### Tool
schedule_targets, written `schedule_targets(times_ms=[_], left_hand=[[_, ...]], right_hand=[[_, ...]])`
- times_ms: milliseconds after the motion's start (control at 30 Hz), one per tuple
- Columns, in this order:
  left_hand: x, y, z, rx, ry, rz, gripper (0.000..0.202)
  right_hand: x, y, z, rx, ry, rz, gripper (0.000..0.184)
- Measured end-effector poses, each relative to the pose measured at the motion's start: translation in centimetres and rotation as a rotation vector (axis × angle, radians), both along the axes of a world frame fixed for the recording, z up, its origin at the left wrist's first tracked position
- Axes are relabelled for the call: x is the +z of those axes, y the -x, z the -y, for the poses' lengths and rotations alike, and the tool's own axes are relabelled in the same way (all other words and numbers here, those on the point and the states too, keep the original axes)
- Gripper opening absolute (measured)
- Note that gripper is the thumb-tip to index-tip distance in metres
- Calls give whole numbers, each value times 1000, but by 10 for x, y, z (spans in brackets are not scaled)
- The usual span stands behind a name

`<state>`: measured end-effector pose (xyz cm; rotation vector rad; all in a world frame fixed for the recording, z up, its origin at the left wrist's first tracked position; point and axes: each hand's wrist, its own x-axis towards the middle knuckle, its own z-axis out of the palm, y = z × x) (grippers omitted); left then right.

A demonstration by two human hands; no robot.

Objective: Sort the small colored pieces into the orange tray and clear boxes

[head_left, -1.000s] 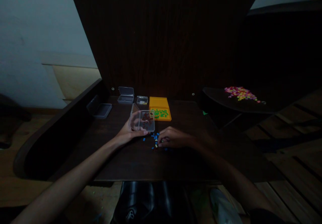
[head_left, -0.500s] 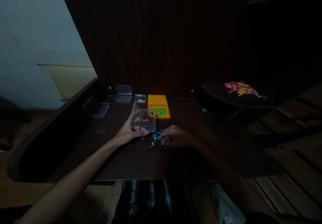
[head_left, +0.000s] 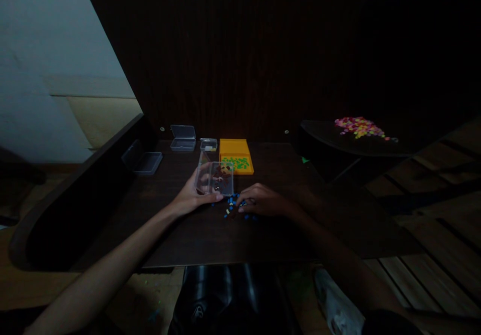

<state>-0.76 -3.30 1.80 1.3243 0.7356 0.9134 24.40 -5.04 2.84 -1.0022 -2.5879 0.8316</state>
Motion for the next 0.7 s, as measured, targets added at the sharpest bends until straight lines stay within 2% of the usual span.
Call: schedule_targets(times_ms=[200,467,700], left_hand=[[0,1,-2,18,19,7,95],[0,2,-3,17,31,13,96],[0,1,-3,15,24,20,96]], right_hand=[[-1,-3,-1,13,-10,-6,21],[3,5,3,126,22,-92,21],[6,4,3,111,22,9,21]])
